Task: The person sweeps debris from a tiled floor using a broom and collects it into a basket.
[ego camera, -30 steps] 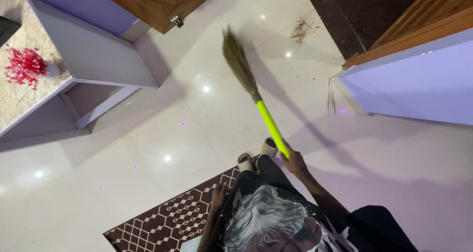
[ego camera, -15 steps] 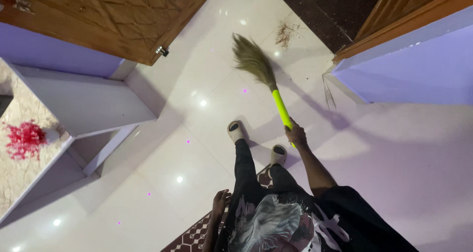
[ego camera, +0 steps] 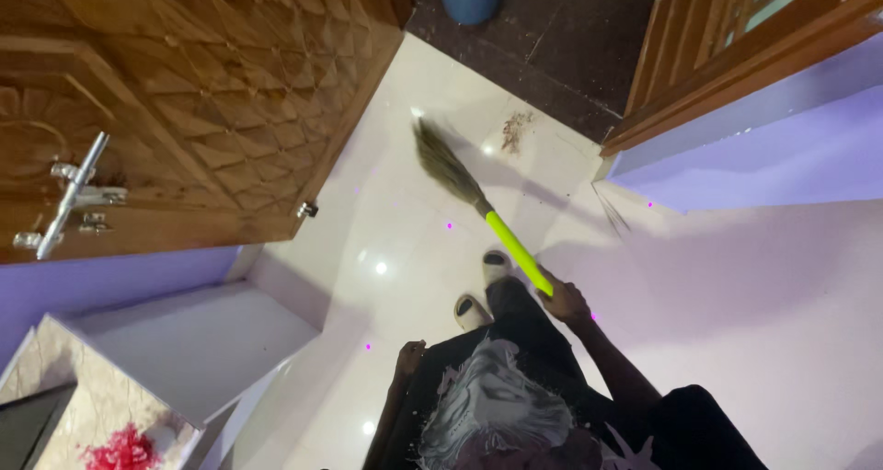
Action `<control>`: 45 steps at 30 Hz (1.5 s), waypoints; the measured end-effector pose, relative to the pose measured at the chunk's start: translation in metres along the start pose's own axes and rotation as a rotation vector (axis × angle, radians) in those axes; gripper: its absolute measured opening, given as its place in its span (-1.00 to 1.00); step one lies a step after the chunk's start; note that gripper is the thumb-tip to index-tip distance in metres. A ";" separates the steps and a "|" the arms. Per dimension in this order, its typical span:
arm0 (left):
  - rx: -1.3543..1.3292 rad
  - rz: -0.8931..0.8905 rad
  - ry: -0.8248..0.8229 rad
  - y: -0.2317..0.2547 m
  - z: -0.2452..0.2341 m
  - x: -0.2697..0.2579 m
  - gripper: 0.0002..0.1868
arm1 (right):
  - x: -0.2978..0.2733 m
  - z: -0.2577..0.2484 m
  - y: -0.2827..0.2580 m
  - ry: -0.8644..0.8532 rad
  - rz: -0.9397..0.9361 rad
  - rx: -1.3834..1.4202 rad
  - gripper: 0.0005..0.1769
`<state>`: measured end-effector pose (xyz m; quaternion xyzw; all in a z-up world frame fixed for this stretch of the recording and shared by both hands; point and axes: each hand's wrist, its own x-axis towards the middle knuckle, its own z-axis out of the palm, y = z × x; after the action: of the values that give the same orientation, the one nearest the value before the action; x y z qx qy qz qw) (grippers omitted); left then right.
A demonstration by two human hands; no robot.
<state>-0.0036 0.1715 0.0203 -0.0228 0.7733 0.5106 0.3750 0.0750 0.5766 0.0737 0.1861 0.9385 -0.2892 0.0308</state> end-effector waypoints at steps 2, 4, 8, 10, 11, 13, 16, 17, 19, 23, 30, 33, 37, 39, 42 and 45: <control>0.041 0.060 -0.026 0.026 -0.011 0.038 -0.52 | 0.028 0.002 -0.008 -0.135 0.268 0.119 -0.21; -0.136 -0.301 -0.050 0.052 -0.023 0.090 -0.53 | 0.068 0.016 -0.018 -0.283 0.530 0.250 -0.28; -0.300 -0.311 -0.097 0.105 -0.030 0.172 -0.57 | 0.133 0.030 -0.043 -0.151 0.708 0.546 -0.25; -0.232 -0.307 -0.178 0.134 -0.029 0.210 -0.53 | 0.145 0.033 -0.054 -0.040 0.704 0.583 -0.23; -0.214 -0.300 -0.197 0.165 -0.024 0.227 -0.53 | 0.158 0.035 -0.060 -0.069 0.717 0.617 -0.19; -0.293 -0.196 -0.258 0.214 -0.007 0.253 -0.45 | 0.186 0.040 -0.073 -0.083 0.752 0.655 -0.14; -0.395 -0.441 -0.299 0.265 0.018 0.311 -0.37 | 0.253 0.058 -0.097 0.027 0.579 0.634 -0.13; -0.378 -0.434 -0.318 0.274 0.017 0.325 -0.37 | 0.276 0.066 -0.109 -0.018 0.649 0.804 -0.11; -0.433 -0.372 -0.398 0.290 0.017 0.350 -0.33 | 0.325 0.076 -0.126 -0.040 0.668 0.872 -0.14; -0.204 -0.366 -0.212 0.319 0.011 0.439 -0.28 | 0.424 0.099 -0.146 0.051 0.586 0.841 -0.19; 0.027 -0.222 -0.668 0.363 -0.033 0.547 -0.48 | 0.509 0.127 -0.177 0.160 1.101 0.985 -0.14; 0.141 -0.208 -0.805 0.363 -0.039 0.543 -0.49 | 0.502 0.134 -0.201 0.386 1.175 0.943 -0.19; 0.148 -0.211 -0.745 0.361 -0.043 0.531 -0.45 | 0.499 0.135 -0.214 0.514 1.107 0.814 -0.18; 0.145 -0.147 -0.756 0.358 -0.029 0.530 -0.50 | 0.490 0.134 -0.203 0.493 1.098 0.832 -0.20; 0.236 -0.207 -0.754 0.347 -0.021 0.525 -0.58 | 0.476 0.137 -0.187 0.460 1.149 0.979 -0.26; 0.200 -0.284 -0.778 0.329 -0.027 0.511 -0.60 | 0.457 0.147 -0.197 0.452 1.172 1.055 -0.31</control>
<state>-0.5227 0.4847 -0.0291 0.1017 0.6091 0.3470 0.7058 -0.4290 0.4958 -0.0193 0.6899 0.4131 -0.5852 -0.1047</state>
